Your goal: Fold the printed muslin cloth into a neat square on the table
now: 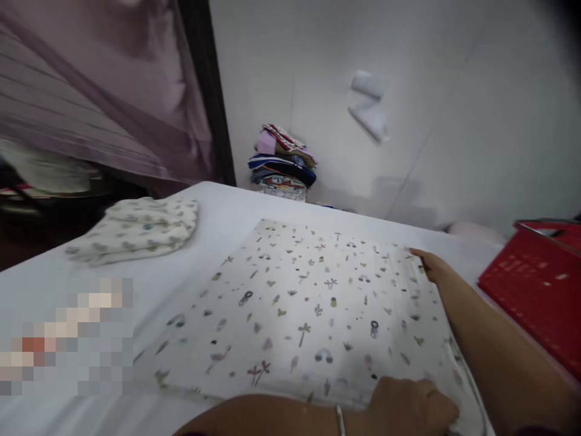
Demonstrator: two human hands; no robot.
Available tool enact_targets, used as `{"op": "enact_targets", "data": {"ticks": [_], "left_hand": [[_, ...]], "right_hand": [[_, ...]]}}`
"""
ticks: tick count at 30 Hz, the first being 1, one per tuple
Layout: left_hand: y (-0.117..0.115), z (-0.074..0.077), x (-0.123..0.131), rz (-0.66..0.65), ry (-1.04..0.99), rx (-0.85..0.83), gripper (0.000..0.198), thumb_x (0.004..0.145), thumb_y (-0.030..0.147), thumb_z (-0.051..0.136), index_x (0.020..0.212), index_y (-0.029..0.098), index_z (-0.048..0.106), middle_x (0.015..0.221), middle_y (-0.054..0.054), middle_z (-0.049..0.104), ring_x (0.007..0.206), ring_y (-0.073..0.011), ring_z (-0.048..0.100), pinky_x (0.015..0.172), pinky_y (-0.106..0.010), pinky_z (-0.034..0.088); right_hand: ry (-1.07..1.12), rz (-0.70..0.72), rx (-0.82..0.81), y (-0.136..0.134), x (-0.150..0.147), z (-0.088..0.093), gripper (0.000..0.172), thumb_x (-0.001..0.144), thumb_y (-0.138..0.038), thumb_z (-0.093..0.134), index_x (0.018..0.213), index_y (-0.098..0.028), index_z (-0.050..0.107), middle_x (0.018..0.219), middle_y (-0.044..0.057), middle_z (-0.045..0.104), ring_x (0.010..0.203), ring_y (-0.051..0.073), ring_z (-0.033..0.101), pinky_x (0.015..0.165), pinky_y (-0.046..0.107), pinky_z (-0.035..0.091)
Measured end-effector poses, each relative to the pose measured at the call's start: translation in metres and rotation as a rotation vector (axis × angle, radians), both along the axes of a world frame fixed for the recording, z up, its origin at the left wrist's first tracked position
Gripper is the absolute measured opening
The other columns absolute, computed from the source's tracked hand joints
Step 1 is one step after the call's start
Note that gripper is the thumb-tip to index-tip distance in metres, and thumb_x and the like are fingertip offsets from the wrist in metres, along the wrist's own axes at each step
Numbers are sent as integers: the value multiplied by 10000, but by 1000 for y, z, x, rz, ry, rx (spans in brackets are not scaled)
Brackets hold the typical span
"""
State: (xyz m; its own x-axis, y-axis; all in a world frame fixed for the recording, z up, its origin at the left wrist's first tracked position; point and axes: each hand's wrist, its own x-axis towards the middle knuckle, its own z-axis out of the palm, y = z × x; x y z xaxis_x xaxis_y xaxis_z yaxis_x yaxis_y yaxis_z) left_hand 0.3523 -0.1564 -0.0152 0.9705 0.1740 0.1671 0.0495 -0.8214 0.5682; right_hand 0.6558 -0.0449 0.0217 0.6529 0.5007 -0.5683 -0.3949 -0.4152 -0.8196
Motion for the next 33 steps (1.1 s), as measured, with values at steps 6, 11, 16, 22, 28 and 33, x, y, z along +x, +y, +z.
{"op": "enact_targets", "data": {"ticks": [6,11,16,22,28,33], "left_hand": [[16,23,-30,63,-62,-191,287,763,385,579,994,216,600,990,-50,680,932,-215,627,667,-264,468],[44,55,-92,211,-124,-498,107,701,202,539,784,191,607,776,8,635,736,-124,582,616,-196,400],[65,58,-156,440,-199,-748,85,691,173,474,614,166,508,558,55,359,550,-62,389,483,-171,266],[93,31,-224,711,-291,-893,257,701,201,491,929,174,606,773,25,595,718,-128,498,637,-210,401],[118,14,-283,856,-354,-974,307,697,245,512,978,167,607,802,2,620,788,-174,529,724,-265,427],[132,3,-315,882,-368,-1002,258,742,311,488,910,157,609,800,-9,622,818,-192,540,743,-279,423]], "right_hand": [[27,66,166,13,-22,44,271,879,-144,434,650,-159,579,544,95,617,505,170,609,532,263,490],[-75,63,193,40,-59,82,254,877,-112,448,651,-154,556,524,58,582,461,140,563,504,242,485],[-190,119,256,92,-109,108,212,866,-75,488,672,-158,513,533,9,541,449,87,517,472,169,465],[-319,282,312,168,-184,107,172,804,-75,590,725,-177,476,544,-49,490,425,57,460,404,133,436],[-379,461,256,234,-264,80,233,748,-88,647,915,-198,529,572,-55,516,424,68,485,393,163,475],[-404,514,176,273,-307,46,398,750,-77,634,1108,-203,515,561,-55,518,410,79,488,384,184,488]]}}
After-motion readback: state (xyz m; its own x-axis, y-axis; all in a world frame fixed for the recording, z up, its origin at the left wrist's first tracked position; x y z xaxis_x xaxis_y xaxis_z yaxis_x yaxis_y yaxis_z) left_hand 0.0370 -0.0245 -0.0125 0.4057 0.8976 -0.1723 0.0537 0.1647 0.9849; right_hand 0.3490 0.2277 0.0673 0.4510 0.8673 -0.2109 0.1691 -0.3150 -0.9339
